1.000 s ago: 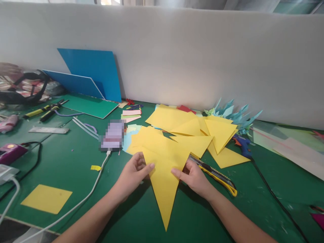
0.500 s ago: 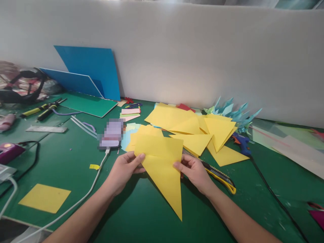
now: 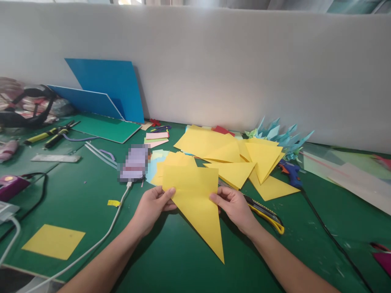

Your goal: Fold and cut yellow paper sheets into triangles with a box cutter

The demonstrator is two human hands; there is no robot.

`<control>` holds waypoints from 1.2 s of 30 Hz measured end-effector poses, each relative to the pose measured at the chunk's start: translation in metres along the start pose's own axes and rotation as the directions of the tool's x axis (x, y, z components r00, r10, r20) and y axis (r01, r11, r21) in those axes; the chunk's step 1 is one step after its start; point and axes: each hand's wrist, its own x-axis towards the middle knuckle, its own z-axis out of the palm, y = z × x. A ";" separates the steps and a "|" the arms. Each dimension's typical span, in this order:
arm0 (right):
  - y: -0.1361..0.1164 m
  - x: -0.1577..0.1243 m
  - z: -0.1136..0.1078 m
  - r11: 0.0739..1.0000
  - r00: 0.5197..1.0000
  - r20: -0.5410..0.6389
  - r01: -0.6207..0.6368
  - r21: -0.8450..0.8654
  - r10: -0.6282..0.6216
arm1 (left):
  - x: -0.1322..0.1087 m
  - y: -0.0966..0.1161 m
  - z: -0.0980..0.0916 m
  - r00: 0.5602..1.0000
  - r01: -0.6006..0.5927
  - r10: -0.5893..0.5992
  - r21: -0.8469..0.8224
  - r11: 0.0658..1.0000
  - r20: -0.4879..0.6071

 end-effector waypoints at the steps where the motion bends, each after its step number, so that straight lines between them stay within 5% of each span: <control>1: 0.000 0.000 0.000 1.000 1.000 -0.002 0.000 0.001 0.000 | 0.000 -0.001 0.000 1.000 -0.004 0.004 -0.005 1.000 0.003; 20: 0.000 -0.003 0.006 0.997 0.996 -0.043 0.072 -0.025 -0.073 | 0.001 -0.006 0.002 0.982 -0.183 0.181 -0.038 0.982 -0.043; 25: 0.000 -0.003 0.005 0.997 0.995 -0.065 0.074 -0.025 -0.076 | -0.004 -0.005 0.004 0.991 -0.073 0.072 0.005 0.997 0.112; 36: -0.001 -0.002 0.006 0.995 0.994 -0.063 0.084 -0.059 -0.087 | 0.002 -0.009 0.003 0.996 -0.011 0.015 -0.040 0.999 0.087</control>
